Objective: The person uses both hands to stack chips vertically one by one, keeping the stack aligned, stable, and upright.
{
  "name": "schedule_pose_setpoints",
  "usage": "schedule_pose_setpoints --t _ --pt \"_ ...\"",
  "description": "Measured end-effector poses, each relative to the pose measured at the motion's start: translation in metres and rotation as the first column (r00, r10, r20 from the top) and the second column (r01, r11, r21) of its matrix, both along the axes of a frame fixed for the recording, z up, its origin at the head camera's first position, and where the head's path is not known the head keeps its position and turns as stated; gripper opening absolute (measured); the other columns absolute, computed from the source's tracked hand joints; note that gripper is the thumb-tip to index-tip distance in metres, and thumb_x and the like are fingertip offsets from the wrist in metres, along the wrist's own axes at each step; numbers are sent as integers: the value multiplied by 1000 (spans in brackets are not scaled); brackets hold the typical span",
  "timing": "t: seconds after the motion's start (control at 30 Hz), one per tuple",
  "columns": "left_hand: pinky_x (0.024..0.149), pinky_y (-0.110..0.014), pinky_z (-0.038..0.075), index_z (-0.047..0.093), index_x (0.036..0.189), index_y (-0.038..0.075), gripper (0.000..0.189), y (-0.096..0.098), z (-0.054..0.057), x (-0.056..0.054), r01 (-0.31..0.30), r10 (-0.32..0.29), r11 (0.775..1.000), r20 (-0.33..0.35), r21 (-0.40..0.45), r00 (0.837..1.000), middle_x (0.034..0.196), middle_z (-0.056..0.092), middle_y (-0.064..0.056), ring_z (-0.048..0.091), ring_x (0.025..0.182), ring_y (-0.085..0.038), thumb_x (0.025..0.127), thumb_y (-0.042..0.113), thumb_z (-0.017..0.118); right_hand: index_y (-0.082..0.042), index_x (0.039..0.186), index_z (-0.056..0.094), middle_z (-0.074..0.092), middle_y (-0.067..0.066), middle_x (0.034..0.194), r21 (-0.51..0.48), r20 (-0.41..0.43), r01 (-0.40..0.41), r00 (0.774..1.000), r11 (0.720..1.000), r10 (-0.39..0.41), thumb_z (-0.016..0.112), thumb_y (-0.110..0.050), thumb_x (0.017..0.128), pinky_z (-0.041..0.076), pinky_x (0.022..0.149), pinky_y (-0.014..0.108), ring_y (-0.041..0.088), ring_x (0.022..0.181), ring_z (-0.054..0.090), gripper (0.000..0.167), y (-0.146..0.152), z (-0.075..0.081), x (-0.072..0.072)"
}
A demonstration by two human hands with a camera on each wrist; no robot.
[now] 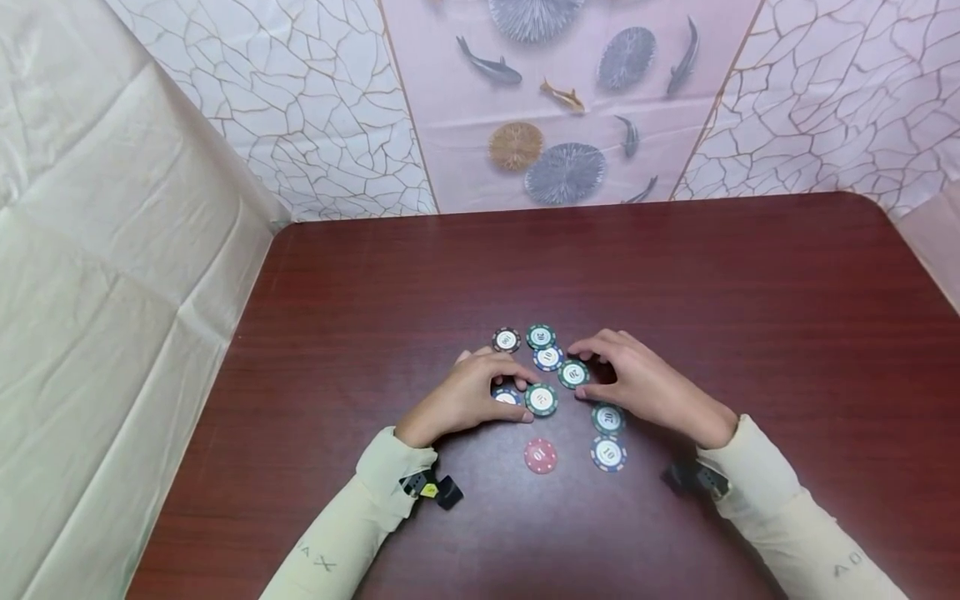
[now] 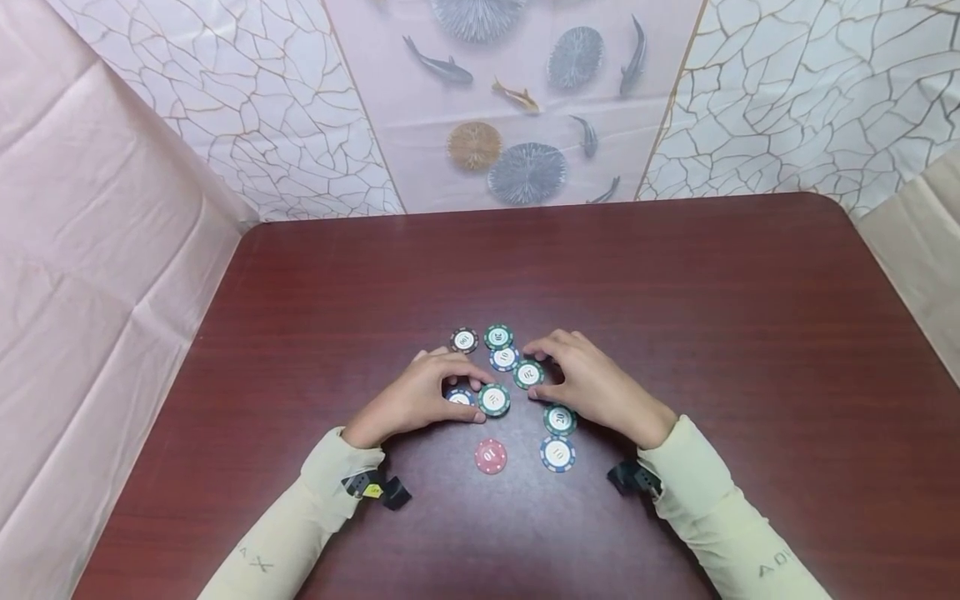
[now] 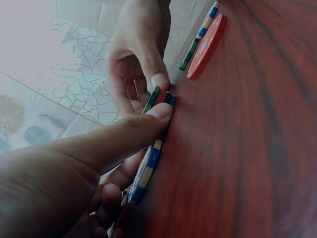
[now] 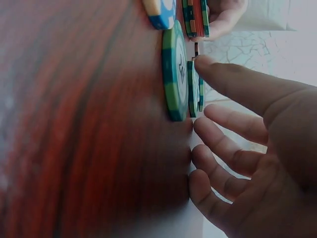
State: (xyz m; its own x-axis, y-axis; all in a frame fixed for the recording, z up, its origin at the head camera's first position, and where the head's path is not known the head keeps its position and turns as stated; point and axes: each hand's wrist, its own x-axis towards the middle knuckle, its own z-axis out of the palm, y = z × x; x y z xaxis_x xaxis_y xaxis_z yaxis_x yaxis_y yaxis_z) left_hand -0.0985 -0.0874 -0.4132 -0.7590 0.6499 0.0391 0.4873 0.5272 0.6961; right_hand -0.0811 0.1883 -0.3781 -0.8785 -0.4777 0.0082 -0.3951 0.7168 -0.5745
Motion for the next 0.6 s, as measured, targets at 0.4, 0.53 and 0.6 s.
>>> schedule_pose_setpoints --t 0.4,0.53,0.6 --pt "90 -36 34 80 120 30 43 -1 3 -1 2 -2 1000 -17 -4 1000 97 69 20 56 100 -5 80 36 94 -5 131 72 65 7 112 51 -4 -4 1000 999 4 86 -15 90 50 91 46 25 105 59 44 -2 -3 -3" --pt "90 -36 34 80 120 30 42 -2 3 0 -1 1 1000 -13 -5 1000 96 68 21 55 99 -5 81 36 94 -8 129 74 64 7 113 58 -18 -22 1000 998 23 84 -15 91 50 90 47 25 106 58 39 -3 -3 -2" --pt "91 -36 34 80 119 31 42 -3 3 0 -3 3 1000 -9 -7 1000 96 68 20 55 99 -5 81 37 94 -9 129 73 64 6 114 68 -27 -39 999 997 41 83 -15 93 51 89 48 25 106 59 38 -4 -3 -1"
